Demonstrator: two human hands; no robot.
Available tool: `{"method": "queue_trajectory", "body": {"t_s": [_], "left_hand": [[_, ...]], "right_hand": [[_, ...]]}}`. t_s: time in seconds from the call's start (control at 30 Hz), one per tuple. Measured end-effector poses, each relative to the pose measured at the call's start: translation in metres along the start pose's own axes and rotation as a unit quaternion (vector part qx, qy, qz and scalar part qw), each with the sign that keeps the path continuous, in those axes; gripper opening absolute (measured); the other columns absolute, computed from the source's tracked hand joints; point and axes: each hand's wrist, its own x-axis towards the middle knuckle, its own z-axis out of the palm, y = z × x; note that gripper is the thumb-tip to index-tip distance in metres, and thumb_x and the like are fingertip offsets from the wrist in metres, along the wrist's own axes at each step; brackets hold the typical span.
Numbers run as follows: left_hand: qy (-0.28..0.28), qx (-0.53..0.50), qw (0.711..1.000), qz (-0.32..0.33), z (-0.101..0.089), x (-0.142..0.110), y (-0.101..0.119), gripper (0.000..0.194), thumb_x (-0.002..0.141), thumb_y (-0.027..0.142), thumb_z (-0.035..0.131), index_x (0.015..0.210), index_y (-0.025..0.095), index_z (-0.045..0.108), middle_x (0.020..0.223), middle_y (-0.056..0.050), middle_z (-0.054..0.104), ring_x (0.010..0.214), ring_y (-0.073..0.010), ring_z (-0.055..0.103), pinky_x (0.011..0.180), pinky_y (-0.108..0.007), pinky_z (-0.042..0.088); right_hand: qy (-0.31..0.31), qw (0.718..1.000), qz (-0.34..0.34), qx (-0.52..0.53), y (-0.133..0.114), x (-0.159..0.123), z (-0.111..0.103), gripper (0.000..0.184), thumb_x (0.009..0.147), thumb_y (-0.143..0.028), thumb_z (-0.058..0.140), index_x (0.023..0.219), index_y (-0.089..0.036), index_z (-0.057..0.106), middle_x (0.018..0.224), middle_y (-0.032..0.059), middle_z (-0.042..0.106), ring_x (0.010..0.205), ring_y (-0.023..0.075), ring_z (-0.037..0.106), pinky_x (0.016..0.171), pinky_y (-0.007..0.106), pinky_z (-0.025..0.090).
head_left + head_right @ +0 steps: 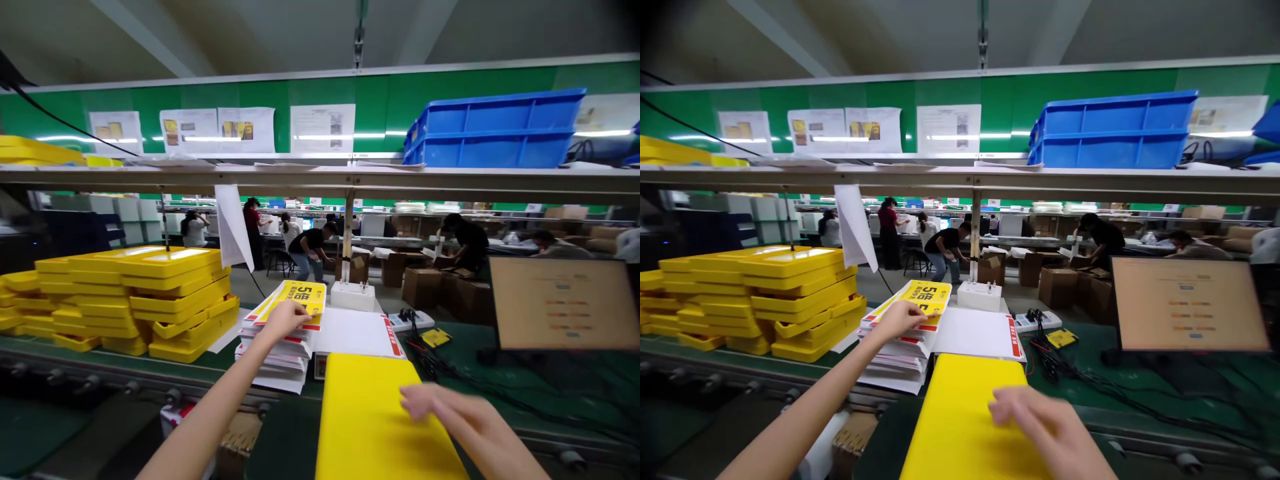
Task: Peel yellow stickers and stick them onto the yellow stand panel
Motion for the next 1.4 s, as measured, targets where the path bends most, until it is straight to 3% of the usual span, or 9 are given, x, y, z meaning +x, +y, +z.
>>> {"method": "queue_trajectory", "body": {"t_s": [0.13, 0.33, 0.43, 0.57, 0.7, 0.87, 1.0, 1.2, 1.4], "left_hand": [[0.071, -0.042, 0.996, 0.031, -0.014, -0.022, 0.031, 0.02, 0.089, 0.028, 0.05, 0.086, 0.02, 0.068, 0.087, -0.003, 0.07, 0.081, -0.021, 0.064, 0.066, -0.027, 0.046], [0.086, -0.119, 0.956, 0.253, -0.014, -0.099, 0.088, 0.02, 0.091, 0.025, 0.046, 0.088, 0.023, 0.066, 0.087, -0.005, 0.069, 0.083, -0.0224, 0.064, 0.078, -0.033, 0.051], [0.059, -0.142, 0.956, 0.25, -0.016, -0.105, 0.085, 0.015, 0.088, 0.035, 0.055, 0.091, 0.026, 0.066, 0.093, -0.006, 0.068, 0.091, -0.0257, 0.063, 0.083, -0.039, 0.052], [0.106, -0.151, 0.973, 0.137, -0.025, -0.08, 0.059, 0.027, 0.09, 0.039, 0.052, 0.112, 0.026, 0.06, 0.125, -0.005, 0.055, 0.118, -0.0281, 0.047, 0.102, -0.051, 0.038], [0.147, -0.157, 0.97, 0.115, -0.035, -0.069, 0.051, 0.038, 0.091, 0.036, 0.052, 0.127, 0.024, 0.05, 0.135, -0.005, 0.047, 0.127, -0.0252, 0.037, 0.11, -0.052, 0.026], [0.168, -0.259, 0.947, 0.09, -0.05, -0.086, 0.069, 0.035, 0.088, 0.035, 0.057, 0.122, 0.026, 0.055, 0.128, -0.002, 0.054, 0.123, -0.0233, 0.044, 0.109, -0.049, 0.032], [0.198, -0.372, 0.904, 0.065, -0.06, -0.096, 0.079, 0.027, 0.084, 0.034, 0.064, 0.109, 0.027, 0.064, 0.116, -0.002, 0.062, 0.109, -0.0234, 0.056, 0.099, -0.046, 0.046], [0.29, -0.253, 0.909, 0.162, -0.071, -0.107, 0.088, 0.015, 0.087, 0.025, 0.061, 0.101, 0.025, 0.067, 0.103, -0.001, 0.068, 0.098, -0.0219, 0.062, 0.098, -0.048, 0.047], [0.332, -0.028, 0.89, 0.312, -0.082, -0.12, 0.088, 0.023, 0.091, 0.01, 0.049, 0.111, 0.012, 0.059, 0.108, -0.011, 0.065, 0.101, -0.0226, 0.062, 0.089, -0.042, 0.054]], "right_hand": [[-0.025, 0.93, 0.108, 0.35, -0.008, 0.099, 0.022, 0.04, 0.078, -0.05, 0.053, 0.099, -0.016, 0.063, 0.106, 0.0119, 0.07, 0.104, 0.0246, 0.063, 0.1, 0.039, 0.043], [-0.088, 0.919, 0.123, 0.364, 0.007, 0.159, 0.06, 0.02, 0.074, -0.028, 0.061, 0.087, -0.013, 0.061, 0.081, 0.0078, 0.073, 0.085, 0.0208, 0.068, 0.089, 0.034, 0.049], [-0.085, 0.926, 0.121, 0.347, 0.013, 0.17, 0.07, 0.02, 0.069, -0.018, 0.062, 0.089, -0.015, 0.059, 0.074, 0.0048, 0.073, 0.077, 0.0196, 0.069, 0.079, 0.033, 0.052], [-0.097, 0.933, 0.109, 0.329, 0.0, 0.168, 0.073, 0.034, 0.069, -0.021, 0.065, 0.102, -0.018, 0.055, 0.077, 0.0042, 0.072, 0.068, 0.0196, 0.069, 0.069, 0.034, 0.054], [-0.161, 0.926, 0.014, 0.342, -0.032, 0.146, 0.076, 0.028, 0.074, -0.029, 0.065, 0.098, -0.018, 0.058, 0.092, 0.0051, 0.07, 0.082, 0.0189, 0.067, 0.082, 0.036, 0.051], [-0.166, 0.919, -0.017, 0.356, -0.064, 0.12, 0.079, 0.034, 0.075, -0.029, 0.066, 0.107, -0.022, 0.055, 0.102, 0.0048, 0.066, 0.091, 0.0177, 0.065, 0.09, 0.038, 0.048], [-0.16, 0.941, -0.079, 0.286, -0.072, 0.107, 0.078, 0.033, 0.08, -0.034, 0.06, 0.112, -0.025, 0.056, 0.109, 0.0053, 0.065, 0.098, 0.0182, 0.062, 0.094, 0.039, 0.045], [-0.111, 0.966, -0.164, 0.167, -0.084, 0.093, 0.076, 0.025, 0.084, -0.033, 0.054, 0.107, -0.025, 0.06, 0.105, 0.0034, 0.066, 0.094, 0.0158, 0.06, 0.088, 0.034, 0.045], [-0.114, 0.965, -0.151, 0.18, -0.092, 0.077, 0.079, 0.024, 0.083, -0.034, 0.055, 0.101, -0.022, 0.064, 0.096, 0.004, 0.068, 0.087, 0.0156, 0.061, 0.082, 0.033, 0.047]]}}
